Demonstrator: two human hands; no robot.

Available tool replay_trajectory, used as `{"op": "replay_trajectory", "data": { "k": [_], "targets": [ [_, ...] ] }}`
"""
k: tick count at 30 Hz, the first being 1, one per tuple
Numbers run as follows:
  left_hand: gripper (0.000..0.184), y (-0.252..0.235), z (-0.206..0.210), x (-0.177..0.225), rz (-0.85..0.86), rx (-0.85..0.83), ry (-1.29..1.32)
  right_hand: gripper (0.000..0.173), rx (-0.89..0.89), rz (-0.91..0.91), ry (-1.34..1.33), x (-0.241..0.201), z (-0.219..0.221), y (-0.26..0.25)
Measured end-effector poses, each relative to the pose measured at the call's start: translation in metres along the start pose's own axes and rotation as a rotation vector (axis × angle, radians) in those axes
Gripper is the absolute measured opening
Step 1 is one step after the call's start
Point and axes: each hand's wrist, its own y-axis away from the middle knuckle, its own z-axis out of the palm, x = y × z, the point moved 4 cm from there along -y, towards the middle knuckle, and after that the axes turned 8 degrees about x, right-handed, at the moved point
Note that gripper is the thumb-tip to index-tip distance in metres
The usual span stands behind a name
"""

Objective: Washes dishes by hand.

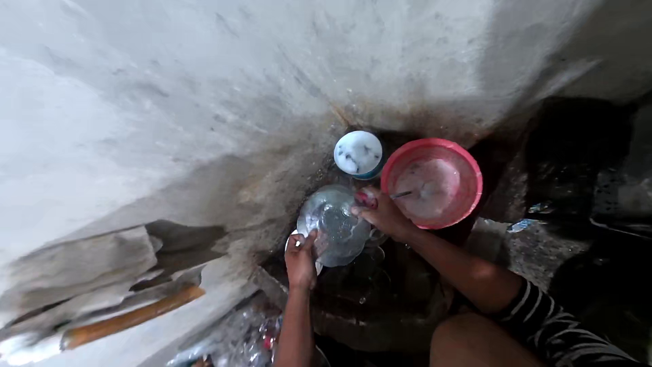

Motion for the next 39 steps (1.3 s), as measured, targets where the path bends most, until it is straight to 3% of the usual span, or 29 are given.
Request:
{"op": "replay_trajectory", "data": {
  "k": [2, 5, 9, 12, 15, 19, 22, 27, 32, 36, 39],
  "targets": [
    [0.015, 0.009, -0.027, -0.003, -0.011, -0.079, 0.161, 0.048, -0.072, 0.039, -0.089, 0.001, 0.016, 0.001],
    [0.020, 0.028, -0.063, -0.008, -0.056, -0.153, 0.329, 0.042, -0.163, 0.053, -0.139, -0.005, 0.042, 0.011],
    [0.018, 0.057, -0.100, -0.015, -0.125, -0.019, 0.274, 0.044, -0.235, 0.000, -0.007, -0.017, 0.067, 0.025],
    [0.024, 0.069, -0.127, -0.026, -0.130, 0.119, 0.273, 0.043, -0.199, -0.090, 0.234, -0.033, 0.062, 0.026],
    [0.034, 0.083, -0.163, -0.030, -0.125, 0.203, 0.304, 0.046, -0.050, -0.250, 0.562, -0.056, 0.035, 0.018],
    [0.038, 0.115, -0.194, -0.012, -0.197, 0.277, 0.293, 0.047, 0.051, -0.237, 0.911, -0.064, 0.008, 0.007],
    [0.043, 0.130, -0.193, -0.005, -0.275, 0.285, 0.328, 0.046, 0.043, -0.148, 0.946, -0.037, 0.004, -0.009],
    [0.054, 0.122, -0.164, -0.025, -0.328, 0.317, 0.464, 0.046, 0.027, -0.043, 0.916, 0.004, 0.004, -0.028],
    [0.061, 0.106, -0.131, -0.035, -0.337, 0.308, 0.607, 0.053, 0.080, -0.032, 1.095, 0.006, 0.010, -0.025],
    [0.065, 0.101, -0.110, -0.034, -0.306, 0.252, 0.681, 0.052, 0.159, -0.232, 1.138, -0.022, 0.018, 0.001],
    [0.064, 0.100, -0.089, -0.029, -0.256, 0.153, 0.701, 0.055, 0.166, -0.539, 0.940, -0.071, 0.049, 0.047]
  ]
}}
